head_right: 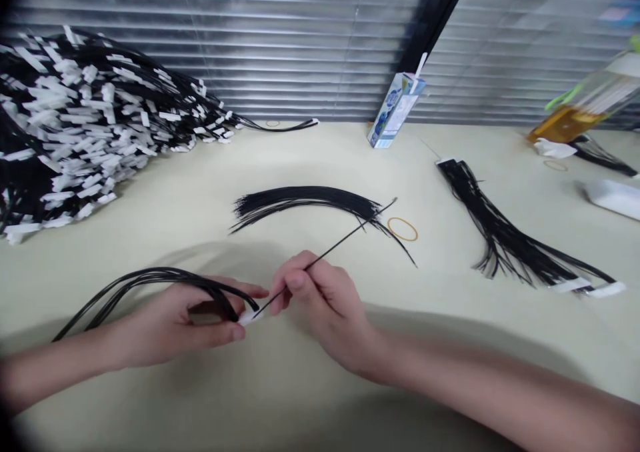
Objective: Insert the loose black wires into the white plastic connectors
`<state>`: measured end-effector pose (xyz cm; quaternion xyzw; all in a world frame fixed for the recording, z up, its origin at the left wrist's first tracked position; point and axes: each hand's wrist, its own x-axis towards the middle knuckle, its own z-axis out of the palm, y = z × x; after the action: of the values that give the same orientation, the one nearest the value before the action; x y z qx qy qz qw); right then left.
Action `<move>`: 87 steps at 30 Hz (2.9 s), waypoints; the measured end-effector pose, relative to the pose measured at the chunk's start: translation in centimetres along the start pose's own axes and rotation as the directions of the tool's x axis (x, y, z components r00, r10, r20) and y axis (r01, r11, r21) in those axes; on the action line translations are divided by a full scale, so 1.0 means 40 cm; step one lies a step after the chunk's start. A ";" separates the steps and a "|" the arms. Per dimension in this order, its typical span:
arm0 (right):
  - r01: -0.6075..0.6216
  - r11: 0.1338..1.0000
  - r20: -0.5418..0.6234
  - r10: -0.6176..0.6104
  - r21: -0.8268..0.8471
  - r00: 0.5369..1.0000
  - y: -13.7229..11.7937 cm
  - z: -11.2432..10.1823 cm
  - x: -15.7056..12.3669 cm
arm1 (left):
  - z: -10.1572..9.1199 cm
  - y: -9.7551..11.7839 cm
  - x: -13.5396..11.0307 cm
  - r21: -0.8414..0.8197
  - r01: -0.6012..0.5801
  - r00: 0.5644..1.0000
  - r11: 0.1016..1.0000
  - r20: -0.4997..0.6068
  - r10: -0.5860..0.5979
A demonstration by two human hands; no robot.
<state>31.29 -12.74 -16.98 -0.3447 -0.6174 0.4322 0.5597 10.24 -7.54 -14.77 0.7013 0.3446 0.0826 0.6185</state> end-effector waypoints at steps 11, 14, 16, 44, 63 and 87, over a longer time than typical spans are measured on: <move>-0.006 0.999 0.088 0.009 -0.033 0.996 -0.009 0.005 -0.001 | -0.085 0.000 0.025 -0.238 -0.019 0.967 0.971 0.244 0.079; -0.056 0.998 0.073 0.054 0.019 0.996 -0.008 0.008 0.003 | -0.093 -0.001 0.033 -0.341 -0.035 0.954 0.939 0.268 0.132; -0.083 0.996 0.037 0.081 0.042 0.996 -0.006 0.008 0.003 | -0.089 0.000 0.034 -0.345 -0.047 0.952 0.938 0.268 0.147; 0.259 0.795 0.428 0.001 -0.549 0.904 -0.026 0.028 0.005 | -0.005 -0.018 0.009 0.663 -0.503 0.856 0.554 0.295 0.425; 0.262 0.784 0.410 -0.009 -0.563 0.912 -0.021 0.024 -0.003 | 0.003 -0.012 0.007 0.692 -0.464 0.876 0.553 0.269 0.400; 0.371 0.714 0.455 -0.083 -0.594 0.887 -0.006 0.015 -0.013 | 0.005 -0.017 0.008 0.652 -0.485 0.866 0.583 0.268 0.421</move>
<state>30.77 -13.42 -16.96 -0.3460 -0.8683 0.1695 0.3123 10.31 -7.51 -15.54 0.9490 0.1328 0.0711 0.2770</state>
